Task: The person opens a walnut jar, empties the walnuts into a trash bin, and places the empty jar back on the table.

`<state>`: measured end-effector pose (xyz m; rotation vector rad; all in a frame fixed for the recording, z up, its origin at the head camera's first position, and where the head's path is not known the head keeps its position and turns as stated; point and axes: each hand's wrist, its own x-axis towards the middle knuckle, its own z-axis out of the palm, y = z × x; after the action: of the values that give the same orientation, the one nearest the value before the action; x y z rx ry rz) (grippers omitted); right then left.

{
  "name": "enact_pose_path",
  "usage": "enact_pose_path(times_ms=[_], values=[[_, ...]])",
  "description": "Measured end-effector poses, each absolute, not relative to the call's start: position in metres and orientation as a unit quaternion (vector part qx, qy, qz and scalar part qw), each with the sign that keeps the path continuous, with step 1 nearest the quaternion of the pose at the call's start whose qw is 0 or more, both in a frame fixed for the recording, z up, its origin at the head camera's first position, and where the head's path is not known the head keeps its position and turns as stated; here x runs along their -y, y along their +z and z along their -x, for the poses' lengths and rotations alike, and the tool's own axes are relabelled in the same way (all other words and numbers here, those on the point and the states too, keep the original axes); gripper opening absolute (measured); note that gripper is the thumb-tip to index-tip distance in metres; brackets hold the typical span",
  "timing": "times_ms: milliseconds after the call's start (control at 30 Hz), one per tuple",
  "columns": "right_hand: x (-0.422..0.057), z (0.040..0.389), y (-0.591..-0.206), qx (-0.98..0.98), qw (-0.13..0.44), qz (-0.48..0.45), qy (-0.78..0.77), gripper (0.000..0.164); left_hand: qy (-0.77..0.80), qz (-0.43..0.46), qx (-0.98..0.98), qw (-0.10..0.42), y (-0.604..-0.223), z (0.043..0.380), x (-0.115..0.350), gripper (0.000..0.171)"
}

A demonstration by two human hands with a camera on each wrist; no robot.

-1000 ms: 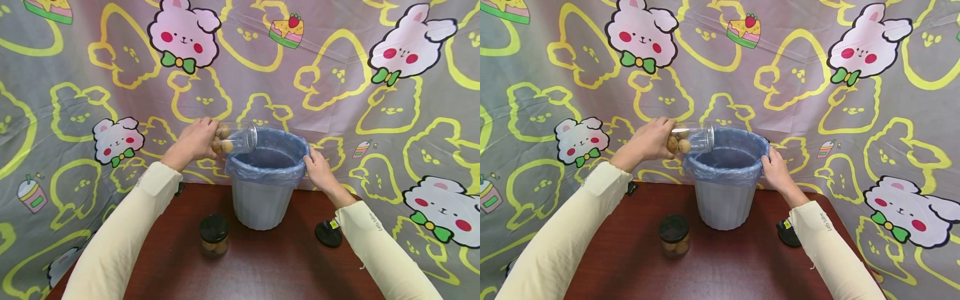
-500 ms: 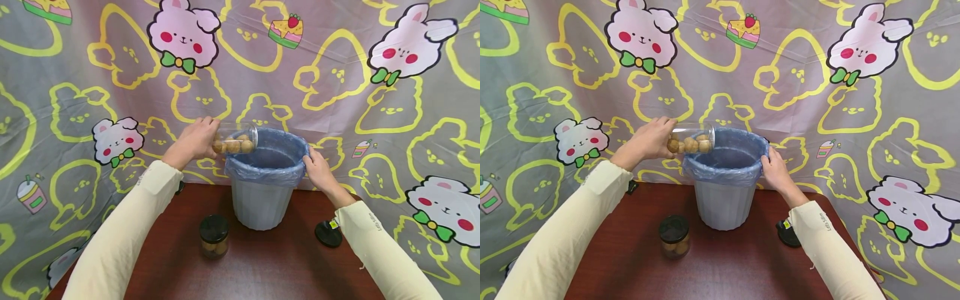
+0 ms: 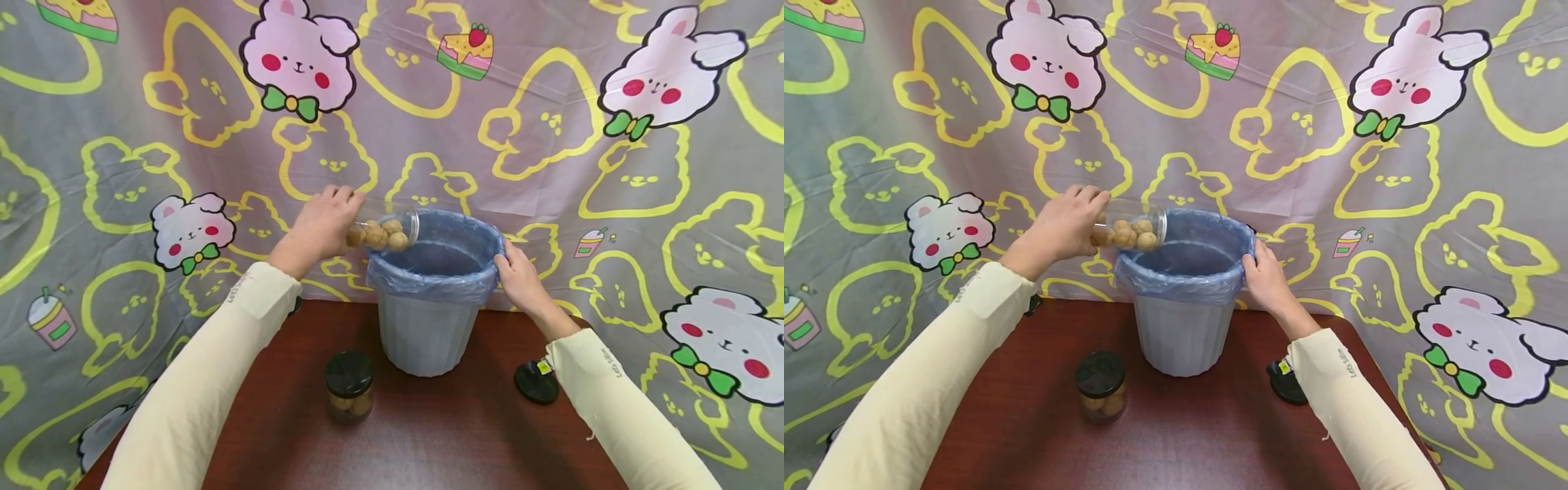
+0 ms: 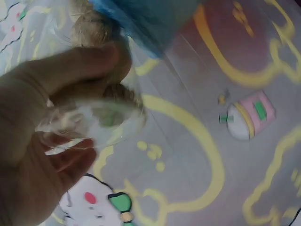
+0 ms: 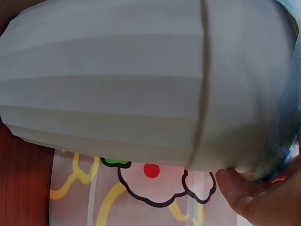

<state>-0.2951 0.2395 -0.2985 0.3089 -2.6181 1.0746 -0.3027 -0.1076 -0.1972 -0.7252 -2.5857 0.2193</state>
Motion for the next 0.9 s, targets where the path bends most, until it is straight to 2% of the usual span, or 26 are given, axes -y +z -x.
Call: enact_pose_path(times_ms=[133, 333, 433, 733, 900], values=[[-0.2397, 0.2959, -0.2989, 0.910, 0.151, -0.108, 0.371, 0.059, 0.057, 0.244, 0.946, 0.205, -0.1982, 0.3031, 0.1067, 0.092], [-0.2394, 0.2963, -0.2989, 0.910, 0.161, -0.107, 0.368, 0.057, 0.095, 0.271, 0.921, 0.264, -0.2005, 0.3032, 0.1053, 0.084], [-0.2392, 0.2965, -0.2990, 0.909, 0.170, -0.106, 0.365, 0.056, 0.090, 0.282, 0.914, 0.278, -0.2003, 0.3034, 0.1048, 0.082], [-0.2391, 0.2957, -0.2991, 0.907, 0.160, -0.108, 0.374, 0.058, 0.089, 0.294, 0.908, 0.284, -0.2025, 0.3052, 0.1058, 0.081], [-0.2399, 0.2976, -0.2991, 0.909, 0.150, -0.108, 0.373, 0.059, 0.067, 0.284, 0.915, 0.277, -0.2019, 0.3053, 0.1094, 0.085]])
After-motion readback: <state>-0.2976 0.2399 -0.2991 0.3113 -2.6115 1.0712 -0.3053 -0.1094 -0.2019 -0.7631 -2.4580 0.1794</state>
